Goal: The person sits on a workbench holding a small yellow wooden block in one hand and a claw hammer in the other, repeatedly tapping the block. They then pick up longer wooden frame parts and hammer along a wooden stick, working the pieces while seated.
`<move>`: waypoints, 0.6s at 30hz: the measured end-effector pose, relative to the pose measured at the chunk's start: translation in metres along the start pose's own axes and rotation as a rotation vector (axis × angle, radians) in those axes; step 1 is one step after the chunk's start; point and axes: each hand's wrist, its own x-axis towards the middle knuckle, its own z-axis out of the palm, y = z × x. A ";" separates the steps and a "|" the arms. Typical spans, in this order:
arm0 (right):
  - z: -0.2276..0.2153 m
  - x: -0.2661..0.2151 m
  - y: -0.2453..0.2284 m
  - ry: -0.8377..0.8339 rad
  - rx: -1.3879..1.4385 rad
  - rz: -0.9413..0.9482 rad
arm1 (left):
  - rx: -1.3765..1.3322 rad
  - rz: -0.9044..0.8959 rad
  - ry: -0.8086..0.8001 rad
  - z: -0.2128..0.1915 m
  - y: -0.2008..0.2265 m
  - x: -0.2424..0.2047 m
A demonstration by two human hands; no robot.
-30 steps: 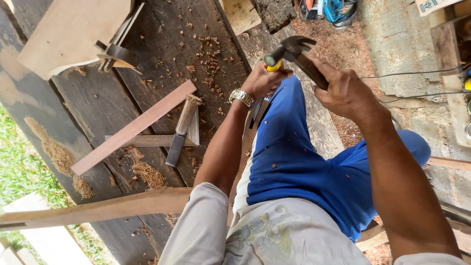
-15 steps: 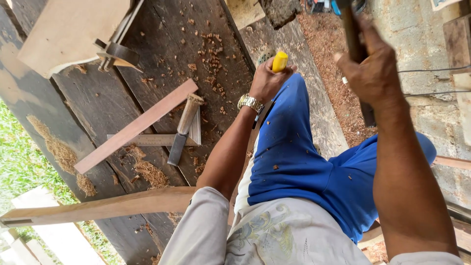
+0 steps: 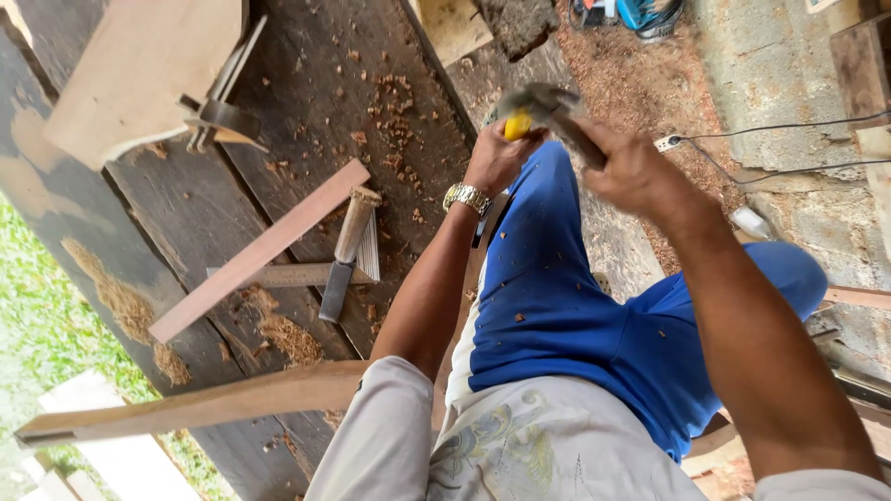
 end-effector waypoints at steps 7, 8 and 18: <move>0.002 -0.014 0.036 0.183 -0.032 -0.301 | -0.234 -0.233 -0.260 -0.017 0.086 -0.035; 0.006 -0.018 0.042 0.267 0.045 -0.330 | -0.295 -0.268 -0.221 -0.016 0.089 -0.046; 0.021 -0.089 0.062 0.689 0.100 -0.366 | -0.009 0.279 -0.063 -0.024 0.082 -0.106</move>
